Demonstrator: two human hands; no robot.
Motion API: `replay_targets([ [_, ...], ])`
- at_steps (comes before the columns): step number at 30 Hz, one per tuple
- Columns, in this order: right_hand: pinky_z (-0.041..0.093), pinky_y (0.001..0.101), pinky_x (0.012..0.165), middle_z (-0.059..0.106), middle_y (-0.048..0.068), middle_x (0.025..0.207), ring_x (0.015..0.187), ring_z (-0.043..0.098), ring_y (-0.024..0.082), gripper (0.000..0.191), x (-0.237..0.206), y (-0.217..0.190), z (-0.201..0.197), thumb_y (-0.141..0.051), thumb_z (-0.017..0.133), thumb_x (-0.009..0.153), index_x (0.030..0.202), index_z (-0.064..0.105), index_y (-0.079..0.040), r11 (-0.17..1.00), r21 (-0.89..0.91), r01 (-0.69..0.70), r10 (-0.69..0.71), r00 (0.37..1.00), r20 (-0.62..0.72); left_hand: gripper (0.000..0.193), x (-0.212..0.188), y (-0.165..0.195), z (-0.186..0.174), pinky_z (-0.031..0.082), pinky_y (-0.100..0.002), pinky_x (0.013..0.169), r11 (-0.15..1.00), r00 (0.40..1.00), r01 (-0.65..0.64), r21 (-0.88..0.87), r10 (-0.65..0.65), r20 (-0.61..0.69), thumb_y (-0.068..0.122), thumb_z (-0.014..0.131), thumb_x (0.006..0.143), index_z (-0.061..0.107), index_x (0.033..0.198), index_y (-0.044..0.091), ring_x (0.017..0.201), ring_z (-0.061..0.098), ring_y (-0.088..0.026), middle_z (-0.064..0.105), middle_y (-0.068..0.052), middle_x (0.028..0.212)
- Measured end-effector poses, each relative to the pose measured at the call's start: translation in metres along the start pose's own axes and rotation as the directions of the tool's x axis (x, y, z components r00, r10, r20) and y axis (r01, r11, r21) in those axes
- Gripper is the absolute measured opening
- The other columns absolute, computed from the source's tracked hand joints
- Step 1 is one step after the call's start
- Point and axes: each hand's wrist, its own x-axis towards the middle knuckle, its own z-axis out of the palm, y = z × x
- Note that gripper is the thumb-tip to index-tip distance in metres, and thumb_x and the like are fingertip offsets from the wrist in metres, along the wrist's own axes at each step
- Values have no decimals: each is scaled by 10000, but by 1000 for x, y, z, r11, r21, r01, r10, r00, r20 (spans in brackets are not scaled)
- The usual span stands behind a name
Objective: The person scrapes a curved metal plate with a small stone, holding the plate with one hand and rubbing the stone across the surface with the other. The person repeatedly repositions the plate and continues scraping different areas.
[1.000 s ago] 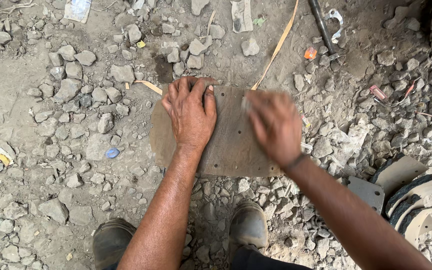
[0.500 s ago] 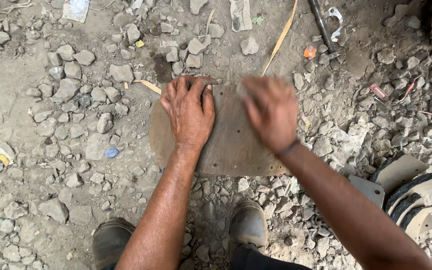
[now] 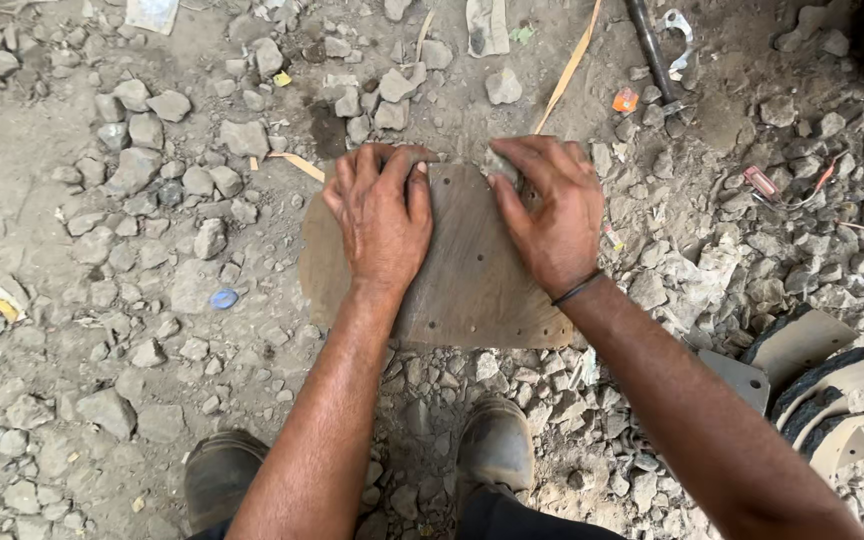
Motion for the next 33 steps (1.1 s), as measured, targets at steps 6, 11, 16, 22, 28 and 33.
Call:
replay_targets([
  [6,519,436,968,682,111,1329,1202,666,282,401,-78,-80,-20,-211,667,949,1343,633,-143,954,-89,286,-280,957,76,207,2,-4,4,303,-541,1067,998,999,-40,56,41,-19,194,637,950,734,1120,128,1186,506,-303,612,-119,1161],
  [11,534,379,817,704,109,1314,1038,661,236,423,-70,-37,-6,-113,706,903,1323,659,-102,958,-183,221,-212,975,69,206,-1,-4,6,311,-540,1067,997,998,-48,63,50,-27,246,635,998,722,1127,111,1201,505,-307,611,-124,1168],
  [16,599,339,842,717,29,1231,966,701,190,285,-23,22,3,-168,731,1028,1306,678,-201,1000,10,7,-5,984,-177,229,0,0,2,301,-548,1064,999,1000,-13,42,14,-4,297,626,1029,728,1113,110,1190,502,-310,619,-117,1162],
  [22,540,356,747,712,118,1111,989,658,251,327,-108,-57,-15,-223,702,975,1289,678,-134,980,-23,196,-196,981,3,235,-2,-1,2,303,-548,1066,997,999,-46,67,47,-15,285,622,1030,728,1136,105,1201,501,-315,616,-129,1175],
  [28,481,427,701,676,128,960,826,597,273,363,-44,-5,-14,-239,745,950,1285,730,-100,987,-155,-38,37,999,-7,235,-4,-3,5,299,-553,1071,996,998,-62,69,63,-11,280,617,1041,729,1141,99,1216,504,-313,621,-135,1174],
  [33,514,383,720,703,90,1119,859,622,226,314,-30,-8,-23,-208,719,1003,1304,686,-125,993,-71,-99,97,994,-43,256,-4,-4,7,299,-555,1078,997,999,-43,58,43,6,284,625,1028,733,1145,84,1228,496,-318,624,-142,1196],
])
